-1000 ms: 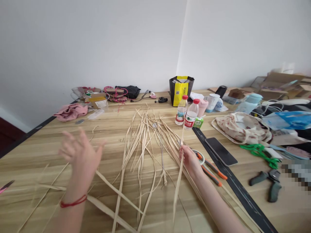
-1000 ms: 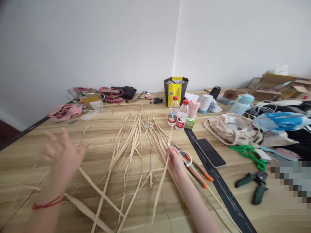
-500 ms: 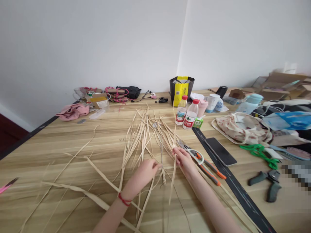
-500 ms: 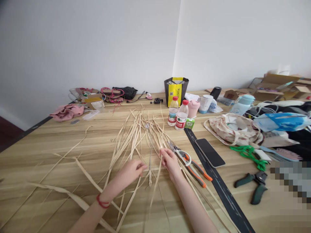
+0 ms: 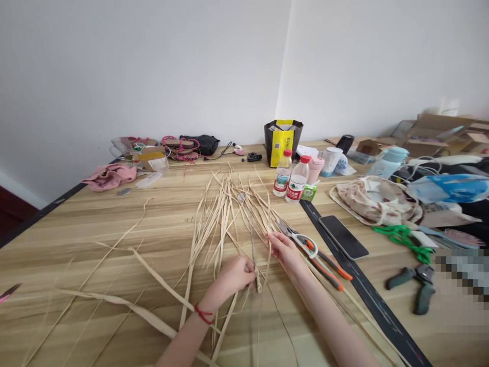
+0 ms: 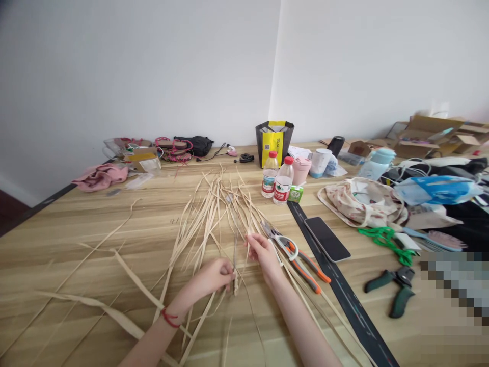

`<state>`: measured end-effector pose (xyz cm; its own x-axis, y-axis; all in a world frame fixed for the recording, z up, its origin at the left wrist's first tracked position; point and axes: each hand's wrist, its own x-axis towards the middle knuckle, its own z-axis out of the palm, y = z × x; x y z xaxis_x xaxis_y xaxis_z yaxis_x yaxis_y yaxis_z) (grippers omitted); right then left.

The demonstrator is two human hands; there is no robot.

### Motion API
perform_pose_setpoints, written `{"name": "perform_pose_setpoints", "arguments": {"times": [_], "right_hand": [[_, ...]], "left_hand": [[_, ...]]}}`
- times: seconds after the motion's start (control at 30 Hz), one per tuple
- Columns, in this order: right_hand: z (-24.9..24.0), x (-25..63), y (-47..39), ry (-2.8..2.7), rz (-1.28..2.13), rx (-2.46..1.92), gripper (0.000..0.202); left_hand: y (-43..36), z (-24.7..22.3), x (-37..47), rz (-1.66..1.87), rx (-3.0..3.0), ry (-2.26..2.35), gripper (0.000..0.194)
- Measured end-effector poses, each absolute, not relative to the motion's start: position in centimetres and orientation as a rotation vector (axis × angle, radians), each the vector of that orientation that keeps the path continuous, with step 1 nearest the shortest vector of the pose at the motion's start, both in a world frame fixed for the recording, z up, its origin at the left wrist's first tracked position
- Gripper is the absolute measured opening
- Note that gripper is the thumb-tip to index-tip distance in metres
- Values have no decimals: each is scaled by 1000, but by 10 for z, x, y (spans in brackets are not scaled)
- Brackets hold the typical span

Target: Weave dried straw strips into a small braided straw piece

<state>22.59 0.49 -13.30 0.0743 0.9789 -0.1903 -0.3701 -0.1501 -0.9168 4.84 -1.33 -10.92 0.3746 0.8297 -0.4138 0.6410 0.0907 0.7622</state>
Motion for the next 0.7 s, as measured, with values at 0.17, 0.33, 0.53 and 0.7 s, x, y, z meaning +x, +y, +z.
{"name": "perform_pose_setpoints", "arguments": {"times": [0.17, 0.33, 0.53, 0.7], "right_hand": [[-131, 224, 4, -800, 1412, -1112, 38], [-131, 221, 0, -852, 1412, -1151, 35], [-142, 214, -3, -952, 1461, -1187, 35], [-136, 209, -6, -1008, 1565, -1105, 32]], "left_hand": [[-12, -106, 45, 346, 1585, 1278, 15], [-10, -90, 45, 428, 1506, 1193, 17], [-17, -81, 43, 544, 1439, 1130, 17], [-26, -87, 40, 589, 1406, 1134, 17]]}}
